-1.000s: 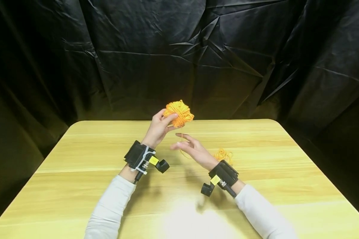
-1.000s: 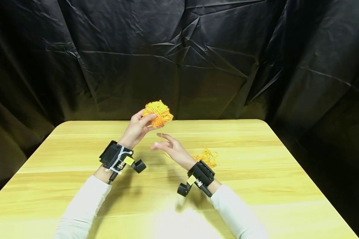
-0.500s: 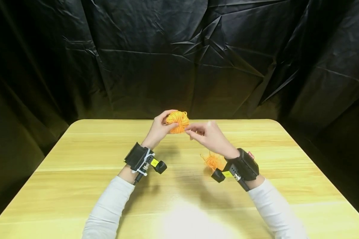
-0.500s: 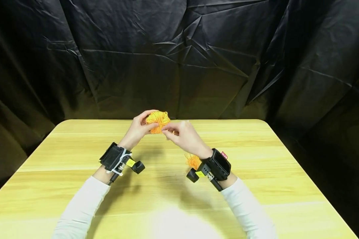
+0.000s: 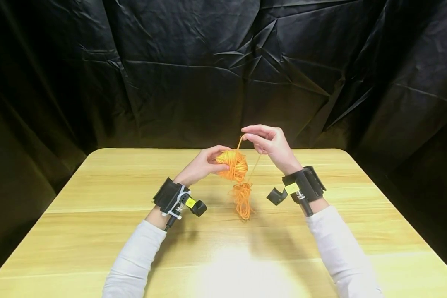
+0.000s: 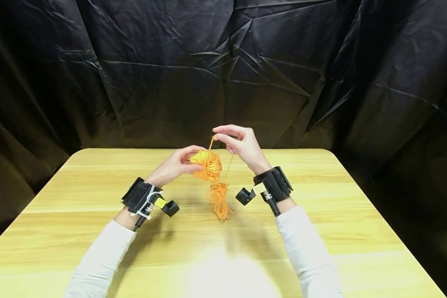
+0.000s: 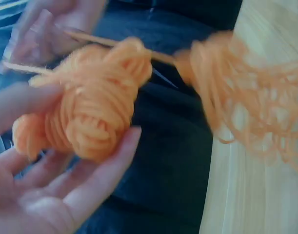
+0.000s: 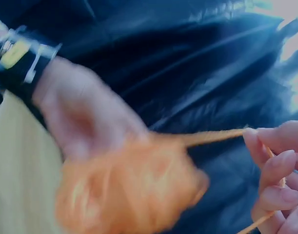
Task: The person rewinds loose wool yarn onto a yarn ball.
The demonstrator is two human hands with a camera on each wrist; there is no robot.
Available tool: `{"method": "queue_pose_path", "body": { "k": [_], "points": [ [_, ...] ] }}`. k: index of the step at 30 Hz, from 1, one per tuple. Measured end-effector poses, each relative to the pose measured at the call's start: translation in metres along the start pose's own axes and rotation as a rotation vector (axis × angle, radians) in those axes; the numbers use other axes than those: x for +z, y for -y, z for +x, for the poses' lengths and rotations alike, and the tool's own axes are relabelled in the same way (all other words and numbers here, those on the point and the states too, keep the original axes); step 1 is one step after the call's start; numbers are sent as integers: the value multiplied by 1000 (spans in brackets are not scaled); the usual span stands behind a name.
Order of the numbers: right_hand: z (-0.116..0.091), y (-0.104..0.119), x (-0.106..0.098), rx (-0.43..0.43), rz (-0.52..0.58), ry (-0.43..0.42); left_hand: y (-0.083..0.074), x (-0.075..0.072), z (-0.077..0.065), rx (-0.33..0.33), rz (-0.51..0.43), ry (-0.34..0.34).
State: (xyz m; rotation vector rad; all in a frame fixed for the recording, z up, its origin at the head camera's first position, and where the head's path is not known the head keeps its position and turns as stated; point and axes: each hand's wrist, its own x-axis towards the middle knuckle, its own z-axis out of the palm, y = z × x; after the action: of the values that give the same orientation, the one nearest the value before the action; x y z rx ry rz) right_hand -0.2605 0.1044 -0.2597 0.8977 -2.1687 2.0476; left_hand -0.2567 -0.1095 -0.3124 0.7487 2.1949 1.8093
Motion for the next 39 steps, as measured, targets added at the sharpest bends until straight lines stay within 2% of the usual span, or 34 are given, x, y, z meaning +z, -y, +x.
{"method": "queue_pose_path", "body": {
  "k": [3, 6, 10, 13, 18, 22, 27, 31, 34, 37, 39],
  "points": [
    [2, -19, 1, 61, -2, -52, -2, 0, -2, -18, -66, 40],
    [-2, -38, 6, 141, -44, -73, -4, 2, -3, -16, -183, 37],
    [-12, -55, 19, 212, -123, -65, -5, 5, -2, 5, -330, -60],
    [-18, -61, 31, 188, -169, -41, -3, 6, 0, 17, -345, -162],
    [-23, -61, 44, 140, -231, 2, -2, 8, 3, -1, -346, -252],
    [-27, -54, 52, 128, -247, 61, -2, 12, 3, -7, -400, -257],
    [-36, -31, 63, 101, -320, 191, -1, 15, 3, 19, -484, -265],
    [-42, -24, 60, 60, -432, 243, -2, 13, 4, 22, -438, -365],
    [-41, -26, 48, 19, -466, 236, -2, 8, 5, 36, -373, -452],
    [-40, -24, 34, 29, -444, 211, -2, 4, 5, 38, -300, -511],
    [-39, -16, 26, 49, -411, 199, -2, 2, 5, 25, -228, -527]
  ]
}}
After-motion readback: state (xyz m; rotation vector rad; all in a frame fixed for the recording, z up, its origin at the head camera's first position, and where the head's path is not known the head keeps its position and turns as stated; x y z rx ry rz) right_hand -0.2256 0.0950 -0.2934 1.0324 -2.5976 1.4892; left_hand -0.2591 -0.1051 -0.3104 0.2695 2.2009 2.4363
